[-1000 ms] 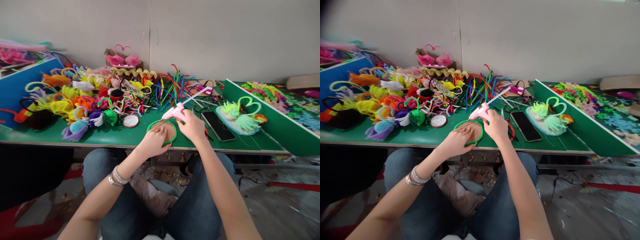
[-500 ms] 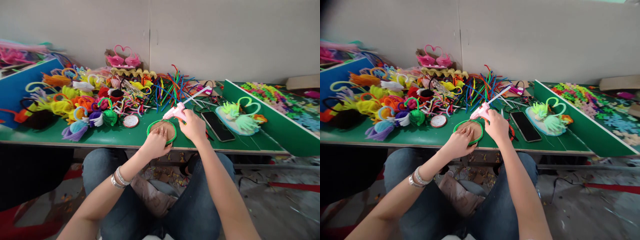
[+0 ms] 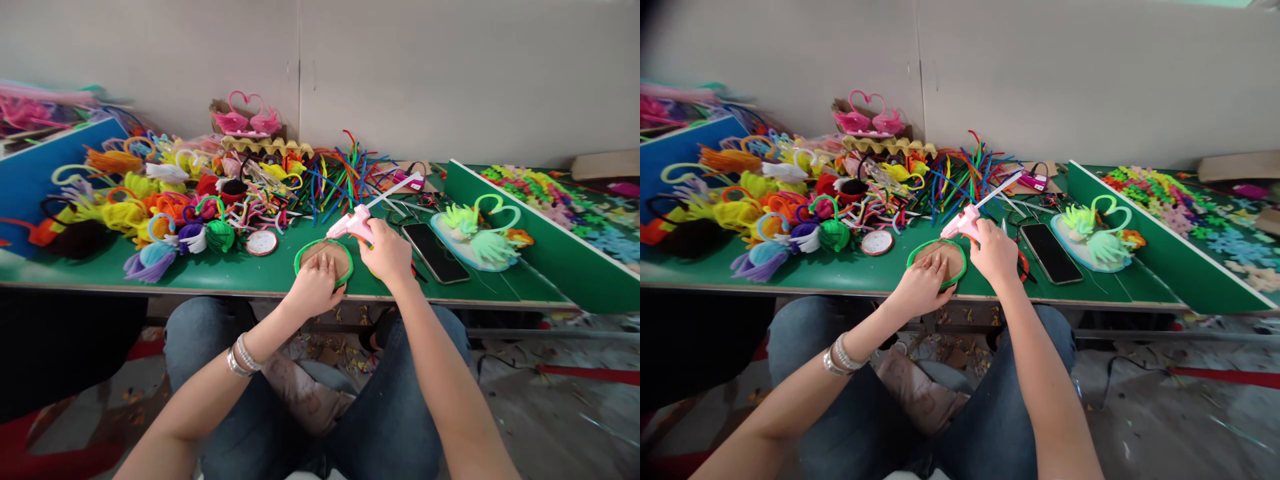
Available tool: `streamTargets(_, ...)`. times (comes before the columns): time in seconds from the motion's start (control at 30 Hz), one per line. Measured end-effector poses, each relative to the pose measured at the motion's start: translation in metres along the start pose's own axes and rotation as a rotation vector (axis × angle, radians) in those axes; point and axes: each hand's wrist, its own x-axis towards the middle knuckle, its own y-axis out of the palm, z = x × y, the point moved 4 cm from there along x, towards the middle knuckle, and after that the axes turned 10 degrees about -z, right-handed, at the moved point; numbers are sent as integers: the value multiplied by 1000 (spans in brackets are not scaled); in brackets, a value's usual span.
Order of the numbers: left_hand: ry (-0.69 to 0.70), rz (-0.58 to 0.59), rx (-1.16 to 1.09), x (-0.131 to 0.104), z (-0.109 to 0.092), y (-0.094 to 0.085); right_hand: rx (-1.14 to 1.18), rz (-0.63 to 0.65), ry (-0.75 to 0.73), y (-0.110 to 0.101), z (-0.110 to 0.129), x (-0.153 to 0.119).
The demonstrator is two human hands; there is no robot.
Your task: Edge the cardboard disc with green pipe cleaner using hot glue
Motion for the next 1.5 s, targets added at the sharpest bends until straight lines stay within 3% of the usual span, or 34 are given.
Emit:
streamTargets(0.7, 2, -43, -7, -1, 1, 2, 5, 10, 26, -4, -3, 2)
streamTargets(1.13, 1, 64, -200, -7, 28, -23, -68, 16, -25, -3, -3, 1)
streamTargets(1.27, 15, 34, -173, -7, 23, -21, -72, 8, -43, -1, -3, 2)
streamTargets(1.5, -84, 8, -86, -4, 9, -11, -65, 8, -44, 2, -4, 3)
